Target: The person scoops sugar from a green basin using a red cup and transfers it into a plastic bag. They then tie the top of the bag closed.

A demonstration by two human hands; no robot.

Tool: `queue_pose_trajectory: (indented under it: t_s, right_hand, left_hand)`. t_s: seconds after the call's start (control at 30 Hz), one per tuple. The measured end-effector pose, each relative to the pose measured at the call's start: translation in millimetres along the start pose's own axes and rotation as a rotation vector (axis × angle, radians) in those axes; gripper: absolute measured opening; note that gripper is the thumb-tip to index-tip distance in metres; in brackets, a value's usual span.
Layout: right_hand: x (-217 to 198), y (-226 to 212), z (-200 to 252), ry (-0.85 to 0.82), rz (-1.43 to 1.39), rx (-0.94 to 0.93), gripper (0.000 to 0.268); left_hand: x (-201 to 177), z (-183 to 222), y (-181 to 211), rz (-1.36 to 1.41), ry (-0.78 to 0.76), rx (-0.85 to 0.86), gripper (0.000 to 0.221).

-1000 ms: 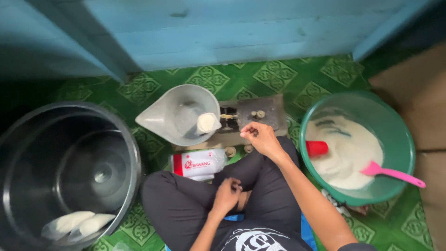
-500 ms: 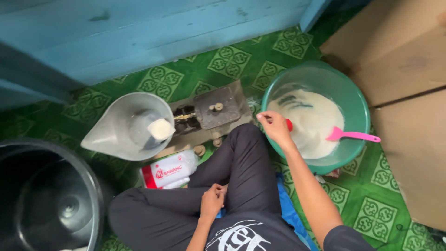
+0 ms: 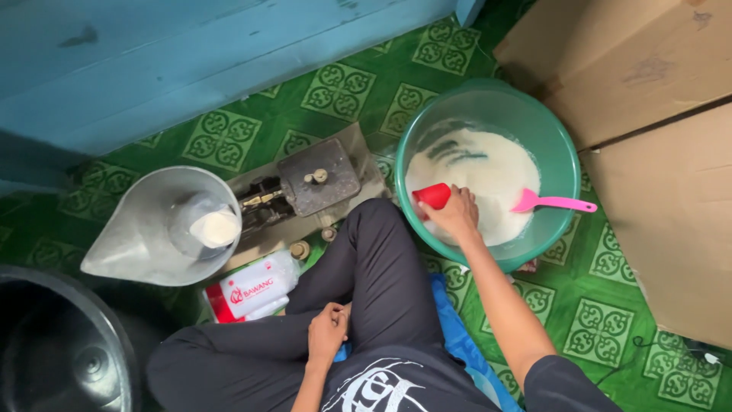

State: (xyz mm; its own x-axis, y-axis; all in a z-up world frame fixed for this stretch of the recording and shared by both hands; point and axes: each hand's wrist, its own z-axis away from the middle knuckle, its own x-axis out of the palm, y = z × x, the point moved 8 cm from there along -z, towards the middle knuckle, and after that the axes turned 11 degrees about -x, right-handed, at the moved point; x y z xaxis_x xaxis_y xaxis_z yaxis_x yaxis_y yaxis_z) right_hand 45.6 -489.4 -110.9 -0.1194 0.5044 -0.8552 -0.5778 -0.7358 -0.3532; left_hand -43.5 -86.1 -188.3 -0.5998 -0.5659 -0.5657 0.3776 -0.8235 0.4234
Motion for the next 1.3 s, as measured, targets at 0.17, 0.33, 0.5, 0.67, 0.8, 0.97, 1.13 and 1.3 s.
queue_pose_trajectory:
  t_s: [0.17,0.33,0.5,0.67,0.8,0.97,1.13,1.3]
  right_hand:
    - [8.8,2.6,0.1,0.038,-0.033,0.016,0.094]
    - [7.2,4.3,-2.7,0.074,-0.041,-0.031,0.088]
    - [-10.4,3.5,-3.6,0.231,0.008,-0.251,0.089]
    - [-33.4,0.6,4.2,0.324,-0.021,-0.411,0.092]
    - [-45.7,4.2,8.1,0.405,-0.035,-0.445,0.091]
    - [-56.1,9.0,9.1,0.429,-0.011,-0.319,0.092]
    - [-49.0,28.1,-4.7,0.406,-0.030,-0.126,0.088]
    - [-37.5,40.3,-16.2,0.392,-0.017,-0.029,0.086]
  left_hand:
    - [3.1,-6.0,-3.9,-0.041,0.032,-0.054,0.024]
    - [3.0,-5.0,-2.6,-0.051,0.028,-0.089,0.023]
    - [4.3,-9.0,-4.3,-0.067,0.052,-0.116,0.026]
    - [5.2,-9.3,-2.0,-0.077,0.024,-0.138,0.025]
    - [6.2,-11.6,-3.8,-0.091,0.034,-0.141,0.024]
    - [8.6,-15.0,-6.0,-0.111,0.045,-0.146,0.023]
    - [4.0,-9.3,0.7,-0.090,0.020,-0.178,0.025]
    - [3.1,-8.7,2.9,-0.101,0.009,-0.194,0.026]
